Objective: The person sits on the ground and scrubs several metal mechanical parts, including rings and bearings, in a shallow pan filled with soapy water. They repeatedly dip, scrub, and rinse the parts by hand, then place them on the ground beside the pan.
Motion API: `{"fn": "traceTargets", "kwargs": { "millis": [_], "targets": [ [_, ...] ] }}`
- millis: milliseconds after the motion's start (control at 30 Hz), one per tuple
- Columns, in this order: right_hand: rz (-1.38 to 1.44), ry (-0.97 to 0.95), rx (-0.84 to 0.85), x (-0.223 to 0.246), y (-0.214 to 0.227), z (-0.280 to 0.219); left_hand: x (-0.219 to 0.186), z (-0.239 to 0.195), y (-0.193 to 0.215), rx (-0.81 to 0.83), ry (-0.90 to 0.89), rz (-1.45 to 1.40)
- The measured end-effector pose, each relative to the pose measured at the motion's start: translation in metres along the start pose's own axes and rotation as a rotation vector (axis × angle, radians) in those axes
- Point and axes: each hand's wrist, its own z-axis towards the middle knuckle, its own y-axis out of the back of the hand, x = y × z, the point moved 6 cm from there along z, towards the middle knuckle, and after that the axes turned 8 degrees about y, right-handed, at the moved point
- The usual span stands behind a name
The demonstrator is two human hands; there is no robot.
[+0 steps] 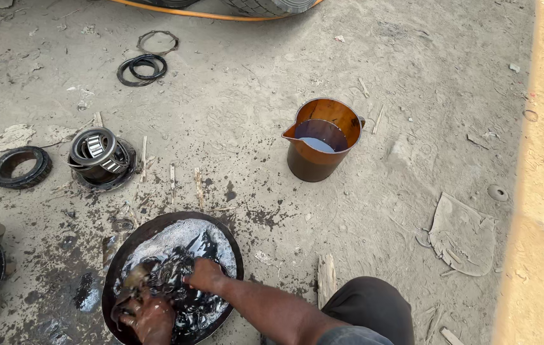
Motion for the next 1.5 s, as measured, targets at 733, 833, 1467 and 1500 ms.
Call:
{"fn": "traceTargets", "kwargs": {
  "millis": [733, 833, 1467, 1500],
  "targets": [
    [0.731, -0.102, 0.024, 0.011, -0.025, -0.017, -0.042, 0.039, 0.038, -0.056, 0.022, -0.809],
    [0.52, 0.015, 0.018, 0.018, -0.02, -0.026, -0.04, 0.061, 0.007, 0.028, 0.043, -1.301],
    [0.309, 0.391, -0.012, 0.014, -0.034, -0.011, 0.028, 0.097, -0.02, 0.472, 0.41, -1.396],
    [0.606, 0.43, -0.005, 0.018, -0.025, -0.007, 0.01, 0.106, -0.003, 0.294, 0.088, -1.434]
  ]
}}
